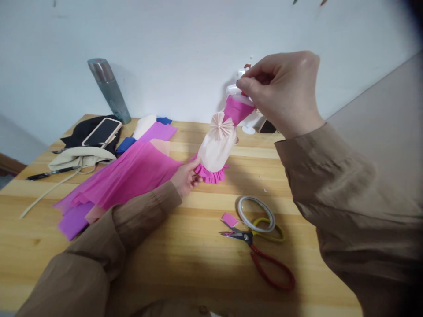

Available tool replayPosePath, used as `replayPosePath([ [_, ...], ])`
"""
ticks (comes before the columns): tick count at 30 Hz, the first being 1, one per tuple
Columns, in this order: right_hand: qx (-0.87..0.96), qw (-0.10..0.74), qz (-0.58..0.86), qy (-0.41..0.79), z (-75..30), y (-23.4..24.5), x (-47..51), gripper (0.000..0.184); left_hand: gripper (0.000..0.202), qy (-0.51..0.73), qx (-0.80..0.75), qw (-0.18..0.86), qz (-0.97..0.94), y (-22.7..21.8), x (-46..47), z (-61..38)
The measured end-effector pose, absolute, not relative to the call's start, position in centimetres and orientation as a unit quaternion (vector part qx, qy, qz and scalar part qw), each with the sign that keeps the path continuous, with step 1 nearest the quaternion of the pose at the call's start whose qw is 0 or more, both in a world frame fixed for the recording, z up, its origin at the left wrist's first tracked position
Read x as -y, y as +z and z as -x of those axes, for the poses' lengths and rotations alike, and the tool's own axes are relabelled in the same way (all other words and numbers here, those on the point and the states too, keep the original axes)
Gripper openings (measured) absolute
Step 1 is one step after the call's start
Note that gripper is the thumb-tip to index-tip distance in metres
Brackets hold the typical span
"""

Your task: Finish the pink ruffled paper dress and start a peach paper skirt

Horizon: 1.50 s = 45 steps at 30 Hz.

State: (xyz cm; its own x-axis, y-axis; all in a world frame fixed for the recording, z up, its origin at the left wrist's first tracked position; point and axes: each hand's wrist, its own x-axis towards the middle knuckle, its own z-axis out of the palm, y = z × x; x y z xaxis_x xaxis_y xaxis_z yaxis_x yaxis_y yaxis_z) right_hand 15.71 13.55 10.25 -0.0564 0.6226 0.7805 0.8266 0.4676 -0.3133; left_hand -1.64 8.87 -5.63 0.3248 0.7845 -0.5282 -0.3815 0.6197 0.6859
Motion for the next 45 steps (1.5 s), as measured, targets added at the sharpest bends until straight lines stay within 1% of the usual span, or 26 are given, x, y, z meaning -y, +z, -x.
replayPosePath([
  [2, 0.716, 0.465, 0.510, -0.110, -15.7, 10.3, -13.6, 0.014, 0.015, 0.378, -0.451, 0.774, -0.234, -5.7, -8.8, 1.6],
  [3, 0.715, 0.463, 0.513, -0.110, -15.7, 10.3, -13.6, 0.014, 0.012, 0.382, -0.455, 0.770, -0.233, -5.8, -8.7, 1.6],
  [8, 0.714, 0.470, 0.506, -0.116, -15.5, 10.1, -13.5, 0.013, 0.009, 0.392, -0.460, 0.764, -0.225, -6.1, -8.7, 1.5],
  [12, 0.724, 0.480, 0.479, -0.124, -15.5, 10.0, -13.5, 0.015, 0.009, 0.400, -0.447, 0.768, -0.223, -6.2, -8.6, 1.5],
  [16, 0.733, 0.463, 0.480, -0.130, -15.6, 10.3, -13.8, 0.012, 0.015, 0.406, -0.419, 0.780, -0.227, -6.3, -8.5, 1.7],
  [22, 0.743, 0.445, 0.481, -0.136, -15.8, 10.1, -14.9, 0.010, 0.031, 0.386, -0.401, 0.803, -0.214, -6.2, -8.5, 1.8],
  [27, 0.738, 0.435, 0.501, -0.121, -15.6, 10.0, -14.6, 0.012, 0.022, 0.381, -0.421, 0.791, -0.229, -6.2, -8.5, 1.7],
  [32, 0.742, 0.435, 0.497, -0.116, -15.7, 9.9, -14.0, 0.018, 0.028, 0.369, -0.429, 0.794, -0.222, -6.0, -8.7, 1.7],
  [37, 0.748, 0.444, 0.480, -0.113, -16.1, 9.3, -14.0, 0.030, 0.030, 0.367, -0.428, 0.796, -0.219, -5.7, -8.7, 1.7],
  [45, 0.767, 0.461, 0.440, -0.075, -17.2, 8.1, -13.4, 0.035, 0.032, 0.368, -0.428, 0.797, -0.215, -6.0, -8.8, 1.7],
])
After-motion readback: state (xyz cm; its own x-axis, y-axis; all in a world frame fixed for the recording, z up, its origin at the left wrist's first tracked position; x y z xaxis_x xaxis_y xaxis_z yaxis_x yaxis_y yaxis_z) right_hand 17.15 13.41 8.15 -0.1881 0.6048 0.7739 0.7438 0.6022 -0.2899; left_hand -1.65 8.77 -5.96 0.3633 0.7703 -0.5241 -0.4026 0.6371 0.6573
